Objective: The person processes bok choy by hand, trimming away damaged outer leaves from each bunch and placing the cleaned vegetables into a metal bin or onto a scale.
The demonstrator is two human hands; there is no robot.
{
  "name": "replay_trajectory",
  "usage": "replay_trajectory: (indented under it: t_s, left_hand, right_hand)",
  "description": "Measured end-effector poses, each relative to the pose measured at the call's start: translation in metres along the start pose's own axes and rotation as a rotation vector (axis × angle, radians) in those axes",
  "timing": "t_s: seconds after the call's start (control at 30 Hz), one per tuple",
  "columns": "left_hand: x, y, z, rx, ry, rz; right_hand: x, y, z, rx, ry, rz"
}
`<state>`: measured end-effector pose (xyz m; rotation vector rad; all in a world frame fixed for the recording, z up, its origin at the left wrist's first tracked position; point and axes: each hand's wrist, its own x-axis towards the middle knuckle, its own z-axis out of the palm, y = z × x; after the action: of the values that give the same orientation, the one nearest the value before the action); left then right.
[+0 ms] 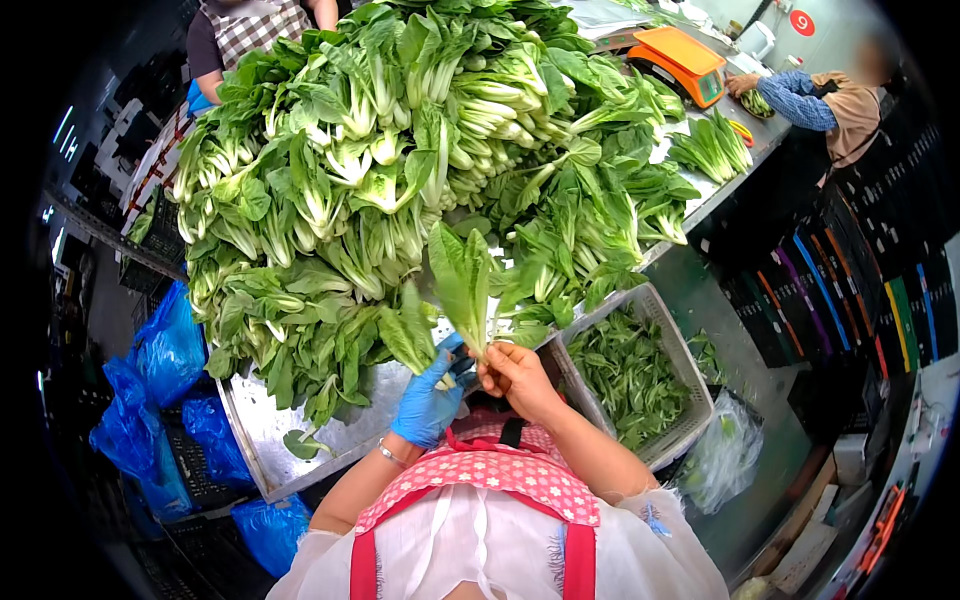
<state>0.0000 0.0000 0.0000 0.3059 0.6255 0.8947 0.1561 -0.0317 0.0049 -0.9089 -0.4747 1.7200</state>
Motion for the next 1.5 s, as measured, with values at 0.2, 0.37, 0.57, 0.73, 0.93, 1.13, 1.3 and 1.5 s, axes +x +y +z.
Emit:
replay_trajectory:
  t_s: [0.2, 0.37, 0.57, 0.73, 0.93, 1.13, 1.3, 1.5]
  left_hand:
    - [0.016, -0.018, -0.015, -0.030, -0.141, -0.145]
    - [0.029, -0.024, -0.016, -0.179, -0.137, -0.203]
    - [0.033, -0.028, 0.028, -0.112, 0.046, -0.020]
    - [0.041, -0.039, 0.052, -0.067, 0.022, 0.039]
    - [0.050, -0.053, 0.058, -0.133, 0.097, 0.081]
    - [0.044, -0.033, 0.068, -0.147, 0.247, 0.272]
    - [0.042, -0.024, 0.051, -0.159, 0.107, 0.194]
    - [0.029, -0.009, 0.055, 0.006, 0.087, 0.129]
  right_hand:
    - [-0.002, 0.000, -0.005, -0.118, 0.002, 0.051]
    - [0.003, -0.014, -0.007, -0.214, 0.077, 0.076]
    - [0.010, -0.041, -0.012, -0.290, 0.106, 0.017]
    - [0.016, -0.051, -0.037, -0.062, 0.061, 0.084]
    - [0.009, -0.061, -0.042, -0.041, 0.124, -0.143]
    - [-0.027, -0.083, -0.087, -0.042, 0.399, -0.454]
    - [-0.050, -0.112, -0.176, 0.574, 0.702, -0.077]
    - [-0.034, -0.112, -0.087, -0.423, 0.523, -0.400]
